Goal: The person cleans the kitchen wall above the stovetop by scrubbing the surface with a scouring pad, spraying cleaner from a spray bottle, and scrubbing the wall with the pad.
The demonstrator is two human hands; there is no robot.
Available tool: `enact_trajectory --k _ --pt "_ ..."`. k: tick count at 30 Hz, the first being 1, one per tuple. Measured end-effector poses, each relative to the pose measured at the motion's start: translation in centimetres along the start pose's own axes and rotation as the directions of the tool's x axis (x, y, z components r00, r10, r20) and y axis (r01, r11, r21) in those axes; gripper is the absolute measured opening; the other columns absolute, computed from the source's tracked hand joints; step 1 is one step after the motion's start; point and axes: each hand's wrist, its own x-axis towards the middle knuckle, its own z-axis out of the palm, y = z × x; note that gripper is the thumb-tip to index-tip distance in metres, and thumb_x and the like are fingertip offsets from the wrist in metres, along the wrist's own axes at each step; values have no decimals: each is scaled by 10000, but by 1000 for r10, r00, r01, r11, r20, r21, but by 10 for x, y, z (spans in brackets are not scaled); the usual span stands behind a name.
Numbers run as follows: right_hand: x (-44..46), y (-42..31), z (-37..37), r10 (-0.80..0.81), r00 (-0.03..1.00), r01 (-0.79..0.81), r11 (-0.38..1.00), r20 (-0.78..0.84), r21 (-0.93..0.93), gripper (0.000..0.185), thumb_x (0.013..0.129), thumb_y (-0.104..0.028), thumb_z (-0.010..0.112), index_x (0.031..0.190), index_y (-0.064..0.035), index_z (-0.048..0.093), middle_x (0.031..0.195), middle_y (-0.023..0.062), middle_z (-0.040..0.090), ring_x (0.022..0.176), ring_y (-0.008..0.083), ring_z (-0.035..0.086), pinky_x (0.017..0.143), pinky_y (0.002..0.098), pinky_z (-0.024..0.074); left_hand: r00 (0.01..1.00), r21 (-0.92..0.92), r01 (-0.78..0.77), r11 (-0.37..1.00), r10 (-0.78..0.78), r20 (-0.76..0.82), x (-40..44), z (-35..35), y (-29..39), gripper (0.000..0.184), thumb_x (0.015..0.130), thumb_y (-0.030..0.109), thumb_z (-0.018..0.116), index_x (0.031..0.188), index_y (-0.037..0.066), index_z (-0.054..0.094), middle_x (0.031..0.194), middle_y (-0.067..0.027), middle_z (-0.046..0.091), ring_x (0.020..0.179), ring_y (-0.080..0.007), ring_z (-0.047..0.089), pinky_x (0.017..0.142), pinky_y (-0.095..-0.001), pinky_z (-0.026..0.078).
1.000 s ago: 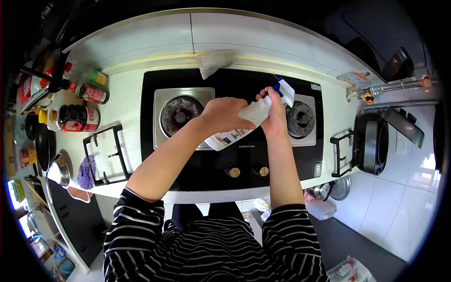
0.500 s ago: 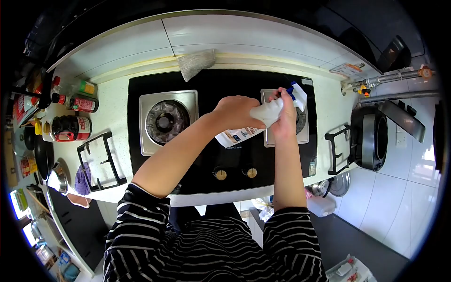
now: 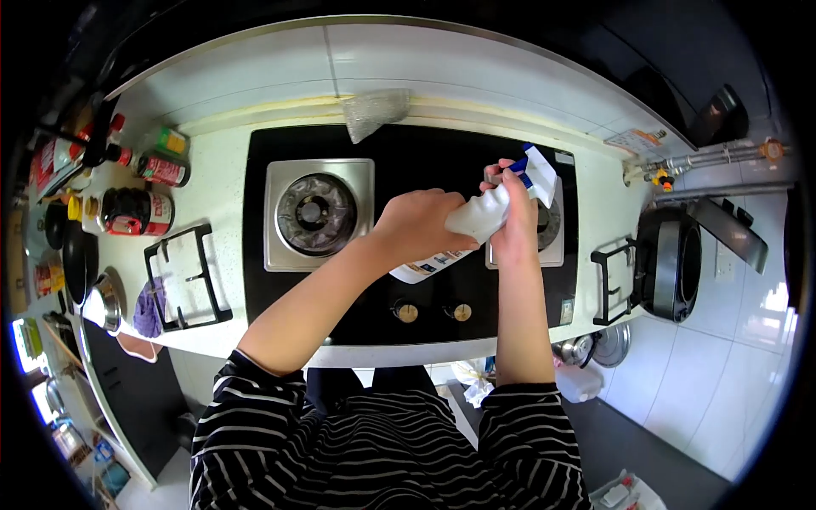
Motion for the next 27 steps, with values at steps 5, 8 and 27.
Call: enact_trajectory --k 5,8,27 --pt "-31 5 63 -105 937 147 984 332 -103 223 864 -29 637 1076 -43 568 1014 76 604 792 163 620 738 314 527 965 -78 -9 997 -12 -263 -62 -17 -23 527 716 444 762 1074 83 622 972 -94 619 930 -298 618 777 -407 494" --pt "-62 10 115 -86 859 237 941 505 -243 339 837 -25 663 1150 -24 533 1009 70 590 800 132 609 750 294 514 896 -92 -50 994 4 -444 -101 -30 -44 560 683 395 798 1113 88 613 949 -90 611 916 -304 609 773 -409 490" --pt "-251 179 359 0 612 374 881 791 -290 356 821 -37 694 1135 -47 527 1026 23 560 793 85 549 730 252 466 745 -155 76 985 -159 -648 -390 -135 -200 552 700 332 804 1130 72 577 1005 -92 612 918 -307 594 810 -406 460"
